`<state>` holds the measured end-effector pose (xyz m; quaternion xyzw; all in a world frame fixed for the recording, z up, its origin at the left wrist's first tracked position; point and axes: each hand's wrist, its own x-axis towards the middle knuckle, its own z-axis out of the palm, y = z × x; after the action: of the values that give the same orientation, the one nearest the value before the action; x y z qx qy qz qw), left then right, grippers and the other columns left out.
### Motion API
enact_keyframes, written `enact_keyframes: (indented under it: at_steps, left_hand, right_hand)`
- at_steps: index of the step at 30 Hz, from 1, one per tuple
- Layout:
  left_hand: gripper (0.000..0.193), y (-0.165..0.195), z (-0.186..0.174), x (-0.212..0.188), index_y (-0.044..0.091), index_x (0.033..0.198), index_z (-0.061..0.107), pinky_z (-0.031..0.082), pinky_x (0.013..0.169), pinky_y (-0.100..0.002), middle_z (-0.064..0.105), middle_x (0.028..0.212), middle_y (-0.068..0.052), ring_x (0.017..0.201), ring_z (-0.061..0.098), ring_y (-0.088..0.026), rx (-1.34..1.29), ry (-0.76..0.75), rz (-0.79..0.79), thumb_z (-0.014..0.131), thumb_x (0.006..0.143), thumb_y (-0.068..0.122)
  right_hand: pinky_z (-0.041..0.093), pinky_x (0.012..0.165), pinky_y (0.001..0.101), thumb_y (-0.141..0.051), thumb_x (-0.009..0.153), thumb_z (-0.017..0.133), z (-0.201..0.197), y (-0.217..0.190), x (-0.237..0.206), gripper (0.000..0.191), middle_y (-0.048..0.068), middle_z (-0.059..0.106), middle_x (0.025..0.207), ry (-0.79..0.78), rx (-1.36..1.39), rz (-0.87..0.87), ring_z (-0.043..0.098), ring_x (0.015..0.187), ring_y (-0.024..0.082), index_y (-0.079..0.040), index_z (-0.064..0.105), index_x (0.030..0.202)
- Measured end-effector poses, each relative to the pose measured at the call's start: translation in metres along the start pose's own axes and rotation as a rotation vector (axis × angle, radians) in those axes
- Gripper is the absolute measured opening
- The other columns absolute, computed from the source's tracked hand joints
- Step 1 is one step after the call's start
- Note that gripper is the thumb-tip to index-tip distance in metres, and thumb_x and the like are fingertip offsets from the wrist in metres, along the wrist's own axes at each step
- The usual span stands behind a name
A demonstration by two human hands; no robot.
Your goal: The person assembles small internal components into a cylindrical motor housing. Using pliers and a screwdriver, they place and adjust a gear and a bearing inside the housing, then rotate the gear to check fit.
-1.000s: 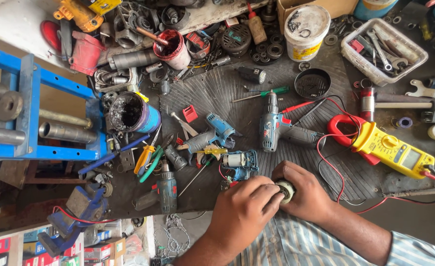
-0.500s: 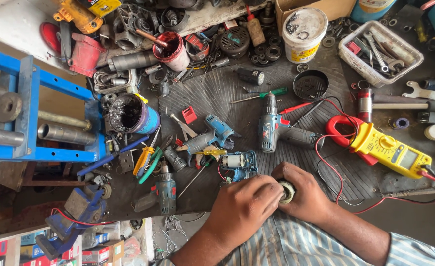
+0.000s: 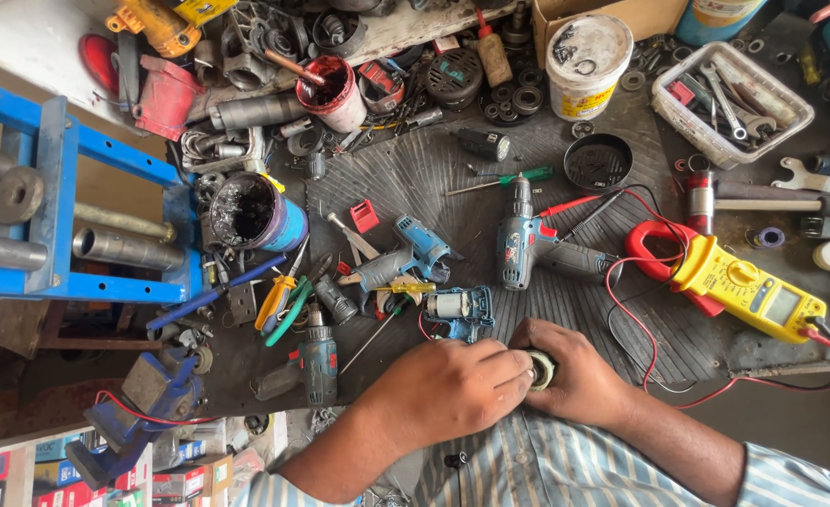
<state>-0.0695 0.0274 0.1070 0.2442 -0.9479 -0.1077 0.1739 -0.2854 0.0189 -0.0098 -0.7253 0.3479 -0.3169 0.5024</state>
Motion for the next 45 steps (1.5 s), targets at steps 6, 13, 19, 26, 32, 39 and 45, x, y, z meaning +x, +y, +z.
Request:
enact_keyframes:
  at_steps: [6,13,19,26,32,39,45]
  left_hand:
    - [0.01,-0.006,-0.002,0.006,0.007,0.095,0.066,0.055,0.063,-0.03,0.059,0.089,-0.002,0.083,0.066,-0.016,0.031,-0.078,0.055,0.068,0.087,0.013]
    - [0.007,-0.013,-0.002,0.017,0.01,0.087,0.061,0.055,0.063,-0.032,0.058,0.086,-0.002,0.083,0.067,-0.017,-0.07,-0.125,0.033,0.067,0.087,0.013]
    - [0.013,-0.024,-0.002,0.021,0.008,0.085,0.061,0.056,0.065,-0.034,0.058,0.086,-0.004,0.083,0.067,-0.019,-0.169,-0.131,0.031,0.072,0.083,0.014]
    - [0.022,-0.027,0.001,0.019,0.006,0.088,0.061,0.057,0.068,-0.034,0.059,0.09,-0.005,0.087,0.068,-0.02,-0.253,-0.091,0.007,0.078,0.082,0.018]
    - [0.021,-0.024,-0.001,0.015,0.007,0.085,0.062,0.056,0.068,-0.035,0.059,0.088,-0.005,0.084,0.067,-0.021,-0.223,-0.094,0.018,0.078,0.081,0.02]
    - [0.016,-0.008,-0.006,0.018,0.007,0.076,0.059,0.056,0.064,-0.034,0.059,0.085,-0.006,0.079,0.067,-0.02,-0.089,-0.129,-0.058,0.072,0.083,0.015]
    - [0.008,-0.001,-0.013,0.02,0.006,0.079,0.062,0.056,0.06,-0.031,0.059,0.085,-0.006,0.079,0.068,-0.019,-0.077,-0.133,-0.058,0.069,0.082,0.01]
  right_hand:
    - [0.057,0.074,0.0358,-0.01,0.066,0.084,0.0,0.003,0.0,0.032,0.01,0.069,0.091,-0.064,0.029,0.029,0.073,0.086,0.027,-0.002,0.064,0.09]
    - [0.056,0.077,0.0392,-0.01,0.064,0.081,0.001,0.006,-0.001,0.033,0.012,0.068,0.09,-0.127,-0.021,0.072,0.071,0.089,0.032,-0.002,0.065,0.092]
    - [0.057,0.088,0.0399,-0.01,0.062,0.081,0.003,0.005,0.0,0.044,0.015,0.073,0.107,-0.119,0.056,0.014,0.072,0.104,0.034,0.0,0.068,0.103]
    - [0.058,0.09,0.039,-0.011,0.062,0.08,0.003,0.004,-0.001,0.045,0.014,0.075,0.107,-0.148,0.089,0.061,0.074,0.105,0.032,-0.001,0.068,0.105]
    - [0.057,0.09,0.0401,-0.013,0.063,0.084,0.005,0.003,0.002,0.046,0.015,0.074,0.11,-0.14,0.071,0.016,0.073,0.106,0.033,-0.002,0.068,0.105]
    - [0.058,0.076,0.04,-0.015,0.065,0.086,0.004,0.001,0.002,0.039,0.012,0.07,0.092,-0.118,0.076,0.006,0.072,0.09,0.032,-0.002,0.066,0.095]
    - [0.056,0.071,0.0401,-0.012,0.066,0.082,0.005,-0.002,0.002,0.032,0.011,0.066,0.087,-0.113,0.058,-0.011,0.071,0.084,0.031,-0.002,0.065,0.091]
